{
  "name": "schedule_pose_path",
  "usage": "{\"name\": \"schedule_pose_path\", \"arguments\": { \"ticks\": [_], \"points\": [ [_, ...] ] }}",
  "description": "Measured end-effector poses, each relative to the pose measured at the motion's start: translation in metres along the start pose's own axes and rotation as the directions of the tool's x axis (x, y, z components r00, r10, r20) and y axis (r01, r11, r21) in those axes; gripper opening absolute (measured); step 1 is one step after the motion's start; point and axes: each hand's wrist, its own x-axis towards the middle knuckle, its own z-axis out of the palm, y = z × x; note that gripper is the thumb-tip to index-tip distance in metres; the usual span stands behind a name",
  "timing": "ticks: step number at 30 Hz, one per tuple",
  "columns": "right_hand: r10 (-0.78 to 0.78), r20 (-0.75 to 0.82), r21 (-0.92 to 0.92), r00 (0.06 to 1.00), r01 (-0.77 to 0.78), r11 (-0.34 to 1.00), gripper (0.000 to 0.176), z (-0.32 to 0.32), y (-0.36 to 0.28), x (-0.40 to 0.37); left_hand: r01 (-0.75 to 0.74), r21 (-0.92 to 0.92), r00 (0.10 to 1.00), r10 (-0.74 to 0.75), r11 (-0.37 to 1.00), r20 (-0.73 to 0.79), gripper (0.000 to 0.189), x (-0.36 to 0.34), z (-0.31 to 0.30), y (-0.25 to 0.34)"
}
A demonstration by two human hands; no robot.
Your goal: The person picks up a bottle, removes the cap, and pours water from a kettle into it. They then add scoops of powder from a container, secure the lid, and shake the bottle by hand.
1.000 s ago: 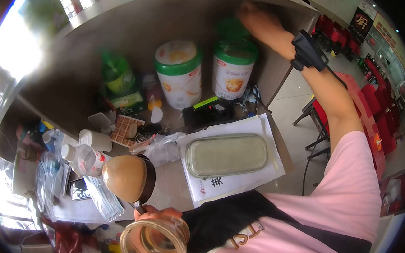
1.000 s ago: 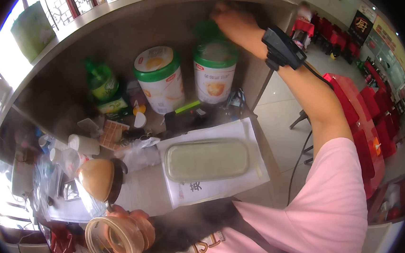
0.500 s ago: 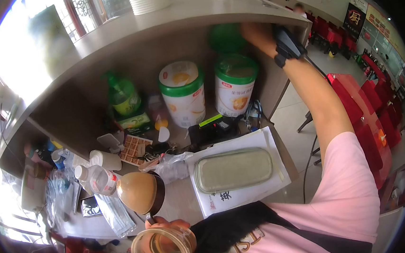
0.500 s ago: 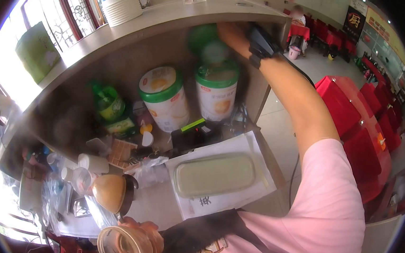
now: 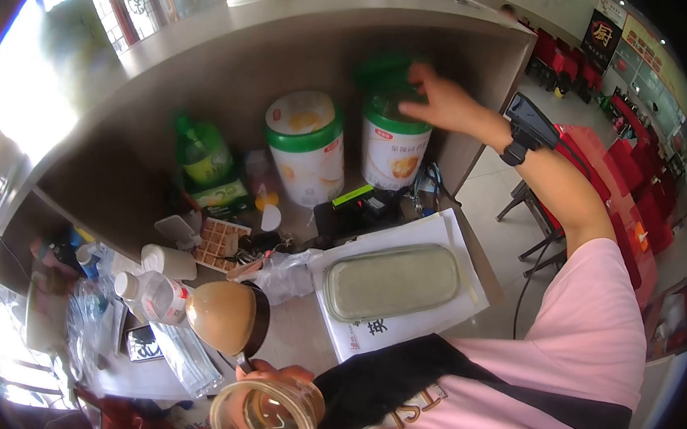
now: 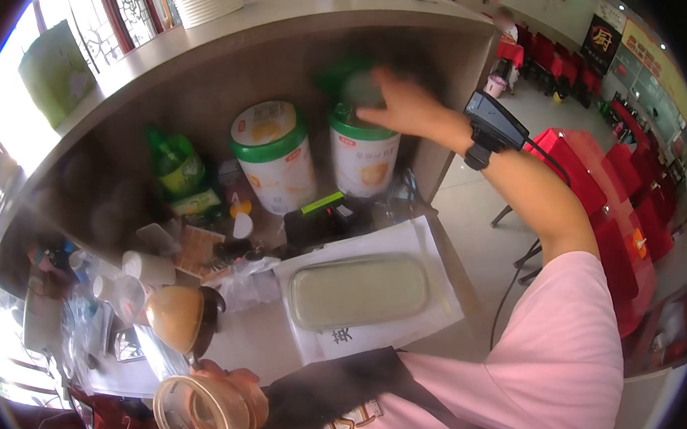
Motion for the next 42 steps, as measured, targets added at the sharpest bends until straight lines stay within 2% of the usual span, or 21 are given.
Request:
{"name": "schedule_pose_path", "arguments": {
  "ticks": [4,6,9,13,18,22,24,25,27,28,30,31,33,34,35,36,37,39,40,41,42],
  "points": [
    [-0.005,0.180,0.074,0.984,-0.009,0.997,0.060,0.017,-0.010,-0.034,-0.002,0.022,1.000,0.002,1.000,0.009,0.048,-0.004,0.001,0.001],
    [-0.084,0.117,0.233,0.989,0.055,0.971,0.057,0.025,-0.006,-0.033,-0.007,0.031,1.000,0.007,0.999,0.012,0.048,-0.005,0.002,0.002],
    [-0.137,0.044,0.314,0.990,0.116,0.942,0.055,0.039,0.006,-0.025,-0.015,0.039,1.000,0.015,0.999,0.022,0.048,-0.004,0.004,0.002],
    [-0.192,-0.133,0.166,0.972,0.213,0.963,0.050,0.056,-0.008,-0.024,-0.016,0.054,0.999,0.015,0.998,0.034,0.048,-0.003,0.006,0.002],
    [-0.107,0.150,0.351,0.983,0.049,0.935,0.058,0.038,-0.018,-0.028,-0.024,0.071,0.999,0.021,0.997,0.045,0.049,-0.001,0.004,0.003],
    [-0.206,0.148,0.284,0.967,0.158,0.946,0.062,0.022,-0.024,-0.033,-0.029,0.076,0.999,0.026,0.997,0.043,0.049,0.003,0.002,0.002],
    [-0.073,0.233,0.358,0.970,-0.016,0.933,0.056,0.019,-0.022,-0.032,-0.028,0.078,0.999,0.025,0.997,0.039,0.049,0.006,0.001,0.001],
    [-0.069,0.236,0.357,0.969,-0.020,0.934,0.056,0.018,-0.016,-0.031,-0.025,0.079,0.999,0.022,0.997,0.041,0.049,0.007,0.000,0.000],
    [-0.217,0.300,0.244,0.929,0.145,0.959,0.048,0.013,-0.004,-0.020,-0.024,0.081,0.999,0.021,0.996,0.042,0.049,0.011,0.000,0.000],
    [-0.208,0.270,0.110,0.940,0.185,0.977,0.039,0.000,-0.007,-0.011,-0.025,0.084,0.999,0.022,0.996,0.043,0.049,0.012,0.001,0.000],
    [0.140,0.513,0.056,0.847,-0.195,0.979,0.046,-0.028,-0.014,0.023,-0.026,0.090,0.999,0.022,0.996,0.044,0.049,0.015,0.002,-0.001],
    [0.139,0.505,0.057,0.852,-0.194,0.979,0.046,-0.030,-0.015,0.035,-0.027,0.094,0.999,0.023,0.995,0.046,0.049,0.015,0.003,0.000],
    [0.364,0.389,0.065,0.846,-0.420,0.905,0.056,-0.032,-0.015,0.061,-0.026,0.103,0.998,0.021,0.994,0.054,0.049,0.018,0.004,0.000],
    [0.365,0.380,0.067,0.850,-0.419,0.905,0.056,-0.025,-0.012,0.071,-0.025,0.107,0.998,0.019,0.994,0.056,0.049,0.019,0.004,0.000],
    [0.309,0.123,-0.005,0.943,-0.311,0.950,0.057,-0.008,-0.005,0.079,-0.025,0.108,0.998,0.019,0.994,0.058,0.049,0.019,0.005,0.000],
    [0.203,-0.134,-0.106,0.970,-0.218,0.970,0.058,0.008,0.004,0.087,-0.028,0.109,0.998,0.022,0.994,0.058,0.049,0.020,0.006,0.000],
    [0.199,-0.139,-0.105,0.970,-0.214,0.971,0.058,0.025,0.019,0.098,-0.031,0.111,0.998,0.024,0.993,0.057,0.049,0.021,0.007,0.001],
    [0.201,-0.099,0.119,0.975,-0.188,0.975,0.059,0.043,0.027,0.115,-0.036,0.117,0.998,0.030,0.992,0.058,0.049,0.022,0.007,0.001],
    [0.199,-0.099,0.119,0.975,-0.186,0.975,0.059,0.039,0.025,0.115,-0.034,0.121,0.998,0.027,0.992,0.055,0.049,0.020,0.006,0.001],
    [0.243,0.163,0.148,0.956,-0.267,0.952,0.053,0.034,0.024,0.113,-0.035,0.123,0.998,0.029,0.992,0.053,0.049,0.020,0.005,0.001],
    [0.261,0.418,0.151,0.870,-0.349,0.925,0.047,0.022,0.013,0.108,-0.033,0.124,0.998,0.028,0.992,0.048,0.049,0.020,0.004,0.001]
  ]
}}
